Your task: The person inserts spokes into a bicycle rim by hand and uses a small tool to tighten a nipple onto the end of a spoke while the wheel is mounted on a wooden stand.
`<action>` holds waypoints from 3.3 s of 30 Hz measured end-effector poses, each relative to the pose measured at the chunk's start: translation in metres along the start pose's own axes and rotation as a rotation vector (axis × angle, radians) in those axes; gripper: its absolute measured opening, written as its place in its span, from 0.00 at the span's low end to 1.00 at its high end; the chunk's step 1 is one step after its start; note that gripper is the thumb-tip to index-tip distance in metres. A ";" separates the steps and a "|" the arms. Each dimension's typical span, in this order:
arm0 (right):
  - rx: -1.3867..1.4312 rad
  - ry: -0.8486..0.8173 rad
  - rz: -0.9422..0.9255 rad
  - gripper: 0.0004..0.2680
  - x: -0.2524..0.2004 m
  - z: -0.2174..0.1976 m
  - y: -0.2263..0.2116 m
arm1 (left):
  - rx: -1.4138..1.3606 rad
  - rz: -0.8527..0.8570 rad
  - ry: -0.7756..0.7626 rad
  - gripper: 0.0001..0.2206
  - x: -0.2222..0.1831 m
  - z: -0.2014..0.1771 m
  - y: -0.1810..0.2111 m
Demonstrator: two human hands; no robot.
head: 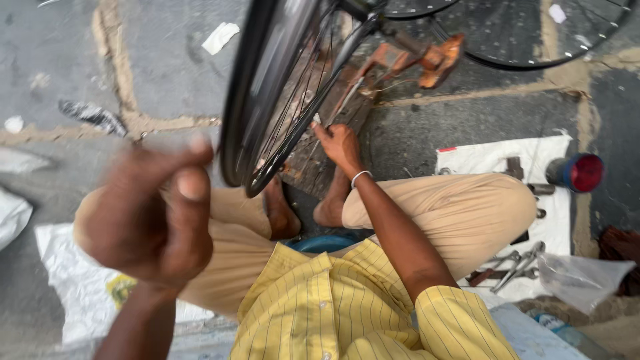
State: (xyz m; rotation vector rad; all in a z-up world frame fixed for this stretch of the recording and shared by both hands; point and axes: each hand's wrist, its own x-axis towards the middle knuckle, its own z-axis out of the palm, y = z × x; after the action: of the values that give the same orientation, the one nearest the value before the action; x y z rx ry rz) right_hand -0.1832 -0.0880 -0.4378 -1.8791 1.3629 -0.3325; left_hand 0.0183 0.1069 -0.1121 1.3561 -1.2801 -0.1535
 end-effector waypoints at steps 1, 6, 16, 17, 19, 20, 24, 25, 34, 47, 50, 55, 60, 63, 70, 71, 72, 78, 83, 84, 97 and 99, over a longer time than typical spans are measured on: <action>0.018 0.026 -0.037 0.26 0.004 -0.001 0.001 | -0.024 0.048 0.029 0.10 0.022 -0.003 0.006; 0.000 -0.019 -0.033 0.21 0.014 0.005 0.017 | 0.273 0.297 -0.171 0.11 0.125 0.036 0.037; -0.017 -0.043 0.001 0.25 0.011 0.005 0.014 | 0.462 0.198 -0.005 0.18 0.076 0.068 0.028; -0.021 -0.052 0.014 0.27 0.012 0.003 0.008 | 0.499 0.182 0.013 0.18 0.058 0.066 0.022; -0.024 -0.087 0.048 0.28 0.013 -0.002 0.002 | 0.521 0.136 0.042 0.17 0.021 0.060 0.013; -0.027 -0.105 0.066 0.28 0.012 -0.003 0.000 | 0.508 0.105 0.051 0.17 0.004 0.057 0.009; -0.025 -0.104 0.066 0.29 0.013 -0.005 -0.001 | 0.426 -0.009 -0.047 0.12 -0.034 0.048 0.001; -0.026 -0.104 0.065 0.29 0.013 -0.004 -0.001 | 0.415 -0.052 -0.075 0.11 -0.039 0.046 0.001; -0.009 -0.094 0.069 0.29 0.011 -0.005 0.000 | 0.424 -0.054 -0.048 0.10 -0.034 0.050 0.011; 0.009 -0.065 0.013 0.28 0.011 0.000 0.004 | 0.235 -0.985 -0.290 0.30 -0.088 0.082 -0.016; 0.007 -0.065 0.035 0.28 0.011 0.001 0.005 | 0.215 -0.902 -0.227 0.31 -0.094 0.082 -0.018; -0.009 -0.078 0.047 0.28 0.012 0.000 0.004 | 0.235 -0.653 -0.086 0.17 -0.108 0.081 -0.043; -0.009 -0.069 0.039 0.28 0.011 -0.004 -0.002 | 0.346 -0.533 -0.037 0.14 -0.108 0.071 -0.051; -0.140 -0.105 0.044 0.27 0.001 -0.017 -0.022 | 0.336 -0.241 0.047 0.12 -0.093 0.059 -0.040; -0.209 -0.064 -0.471 0.10 -0.086 -0.097 -0.113 | 0.017 -0.245 0.050 0.17 -0.064 0.035 -0.008; -0.110 -0.068 -0.590 0.10 -0.099 -0.109 -0.130 | 0.045 -0.246 0.008 0.20 -0.062 0.035 -0.009; -0.010 -0.073 -0.707 0.11 -0.109 -0.121 -0.146 | 0.072 -0.247 -0.034 0.23 -0.060 0.037 -0.010; 0.060 0.235 -1.139 0.15 -0.092 -0.152 -0.219 | 0.053 -0.270 -0.012 0.33 -0.048 0.049 -0.001; 0.399 -0.098 -1.018 0.15 -0.078 -0.191 -0.254 | -0.241 -0.298 0.086 0.30 -0.015 0.051 0.009; 0.411 -0.198 -1.012 0.18 -0.072 -0.201 -0.261 | -0.374 -0.328 0.097 0.28 -0.007 0.051 0.009; 0.480 0.348 -0.848 0.13 -0.141 -0.106 -0.204 | -0.870 -0.896 -0.669 0.18 0.056 0.029 -0.068; 0.112 0.379 -0.865 0.15 -0.144 -0.088 -0.194 | -1.094 -1.013 -0.809 0.18 0.050 0.034 -0.088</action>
State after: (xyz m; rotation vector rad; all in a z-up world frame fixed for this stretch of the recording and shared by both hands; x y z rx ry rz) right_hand -0.1595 0.0266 -0.2088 -2.2944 0.6388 -1.2131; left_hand 0.0627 0.0227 -0.1604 0.7968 -0.7010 -1.9415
